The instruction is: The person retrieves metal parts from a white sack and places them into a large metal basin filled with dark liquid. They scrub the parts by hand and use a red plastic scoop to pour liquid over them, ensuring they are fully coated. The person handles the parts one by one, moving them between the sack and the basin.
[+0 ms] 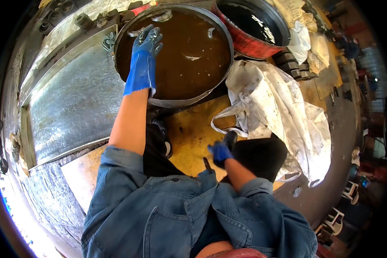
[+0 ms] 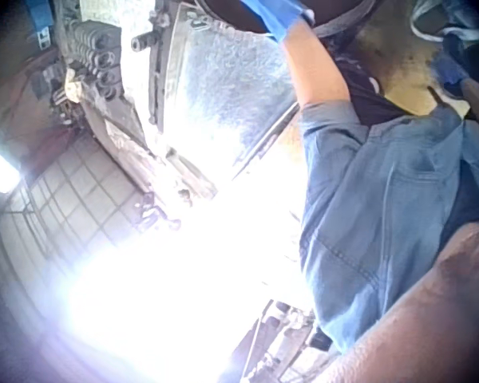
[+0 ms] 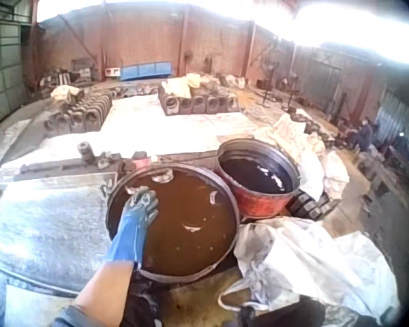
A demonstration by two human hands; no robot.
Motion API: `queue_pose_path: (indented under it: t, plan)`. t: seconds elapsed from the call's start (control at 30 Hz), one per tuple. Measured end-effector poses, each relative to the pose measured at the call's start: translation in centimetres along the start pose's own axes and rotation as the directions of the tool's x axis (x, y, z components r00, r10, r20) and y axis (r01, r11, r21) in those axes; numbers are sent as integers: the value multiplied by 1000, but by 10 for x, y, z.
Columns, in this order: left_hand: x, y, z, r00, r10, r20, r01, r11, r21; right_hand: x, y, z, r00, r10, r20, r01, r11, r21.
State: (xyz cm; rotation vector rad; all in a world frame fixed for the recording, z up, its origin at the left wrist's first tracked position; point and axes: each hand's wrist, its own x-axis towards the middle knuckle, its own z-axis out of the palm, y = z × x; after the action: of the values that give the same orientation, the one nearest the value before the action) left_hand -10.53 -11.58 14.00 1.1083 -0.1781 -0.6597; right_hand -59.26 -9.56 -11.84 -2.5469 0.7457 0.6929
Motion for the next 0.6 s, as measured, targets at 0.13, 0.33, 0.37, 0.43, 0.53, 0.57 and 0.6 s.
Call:
queue_pose_path:
  t: [0.13, 0.33, 0.37, 0.43, 0.53, 0.57, 0.6]
  plan:
    - [-9, 4, -42, 997, 64, -33, -64, 998, 2, 15, -57, -158, 940, 250, -233, -72, 811, 580]
    - [-11, -28, -62, 987, 115, 111, -158, 803, 575, 62, -89, -288, 867, 148, -476, 253, 691, 677]
    - [10, -36, -82, 991, 55, 125, -130, 662, 738, 81, -99, -295, 851, 120, -511, 368, 559, 743]
    - [-10, -45, -72, 993, -71, 94, -67, 319, 945, 100, -101, -306, 873, 123, -472, 381, 431, 818]
    - [-14, -61, -71, 975, -222, -27, 4, -103, 995, 122, -121, -322, 886, 21, -463, 405, 452, 795]
    - [-18, -67, -78, 974, -227, -15, -28, -183, 983, 130, -127, -325, 884, 8, -467, 419, 431, 800]
    - [-22, -69, -70, 976, -216, -22, -22, -199, 980, 137, -127, -329, 898, 11, -441, 395, 424, 815]
